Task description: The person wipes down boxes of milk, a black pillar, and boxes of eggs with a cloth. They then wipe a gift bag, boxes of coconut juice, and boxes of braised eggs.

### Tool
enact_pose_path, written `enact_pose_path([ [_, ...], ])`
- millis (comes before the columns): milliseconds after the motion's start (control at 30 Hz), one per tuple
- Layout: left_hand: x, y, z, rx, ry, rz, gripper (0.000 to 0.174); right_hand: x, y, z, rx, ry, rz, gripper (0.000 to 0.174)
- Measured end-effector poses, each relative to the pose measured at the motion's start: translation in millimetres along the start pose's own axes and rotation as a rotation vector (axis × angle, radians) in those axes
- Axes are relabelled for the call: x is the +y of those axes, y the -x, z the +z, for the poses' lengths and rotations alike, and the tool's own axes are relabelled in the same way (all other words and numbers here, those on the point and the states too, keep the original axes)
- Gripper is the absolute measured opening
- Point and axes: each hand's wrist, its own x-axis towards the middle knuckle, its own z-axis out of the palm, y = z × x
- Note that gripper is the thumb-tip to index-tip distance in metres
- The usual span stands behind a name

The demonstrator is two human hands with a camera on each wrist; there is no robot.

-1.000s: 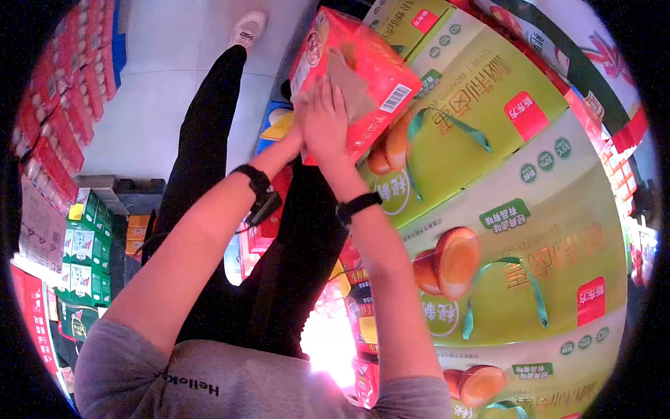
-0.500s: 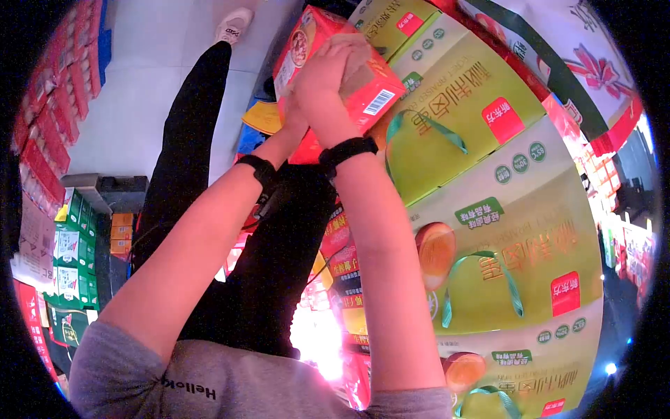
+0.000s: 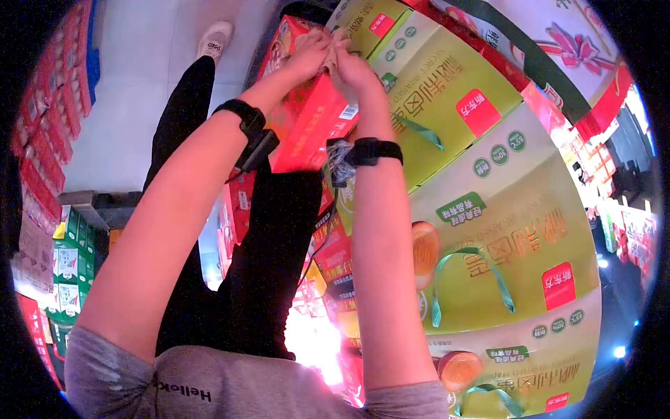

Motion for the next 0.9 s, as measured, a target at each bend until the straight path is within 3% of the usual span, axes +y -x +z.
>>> enact_pose_path([
  [33,0,3,-9,-0.104,-0.201,0.086,0.050,3,-8,1,-0.005,0.137,0.055,0.076],
  [67,-3,3,-6,-0.100,-0.213,0.091,0.050,-9,-5,5,0.020,0.256,0.120,0.073],
  [133,-17,7,23,0.327,0.613,-0.028,0.048,1,-31,28,0.085,0.188,0.043,0.068],
  [167,-32,6,49,0.332,0.606,-0.031,0.048,2,-41,39,0.142,0.132,-0.027,0.063],
  [200,-52,2,81,0.302,1.050,-0.167,0.047,-18,-34,40,0.138,0.130,-0.034,0.063],
  [233,-64,0,98,0.255,1.495,-0.307,0.050,-54,-11,35,-0.029,0.376,-0.078,0.058],
  [267,-41,31,67,0.134,1.559,-0.482,0.045,-80,10,33,-0.197,0.621,-0.118,0.057],
  [300,-16,64,34,0.007,1.614,-0.658,0.044,-89,20,38,-0.198,0.620,-0.118,0.057],
  [333,-21,71,48,0.006,1.614,-0.658,0.044,-98,31,43,-0.091,0.824,-0.099,0.057],
  [367,-34,79,81,0.077,1.248,-0.549,0.044,-108,43,49,0.022,1.025,-0.076,0.059],
  [400,-43,82,104,0.141,0.882,-0.434,0.044,-110,52,57,0.164,1.048,-0.070,0.052],
  [533,-51,47,121,0.293,1.079,-0.365,0.047,-67,13,53,0.100,1.075,-0.114,0.048],
  [600,-47,11,95,0.275,1.340,-0.328,0.050,-24,-8,31,-0.239,-0.267,-0.070,0.046],
  [633,-41,-1,78,0.238,1.543,-0.271,0.052,-29,-2,23,-0.238,-0.265,-0.072,0.046],
  [667,-32,-6,58,0.239,1.544,-0.270,0.052,-45,16,15,-0.218,-0.327,-0.018,0.049],
  [700,-23,-10,39,0.151,1.256,-0.177,0.053,-49,23,7,-0.200,-0.388,0.035,0.052],
  [733,-19,-10,28,0.066,0.968,-0.088,0.054,-12,-3,5,-0.080,-0.031,0.139,0.051],
  [767,-18,-9,29,0.068,0.970,-0.087,0.054,-22,9,6,-0.079,-0.027,0.139,0.051],
  [833,-16,-4,32,0.327,0.102,0.082,0.053,-53,43,9,0.005,-0.216,-0.088,0.050],
  [867,-14,-1,32,0.332,0.102,0.080,0.053,-39,25,9,0.004,-0.212,-0.092,0.050],
  [900,-10,4,32,0.316,0.518,-0.170,0.052,-9,-8,9,-0.026,-0.075,-0.064,0.048],
])
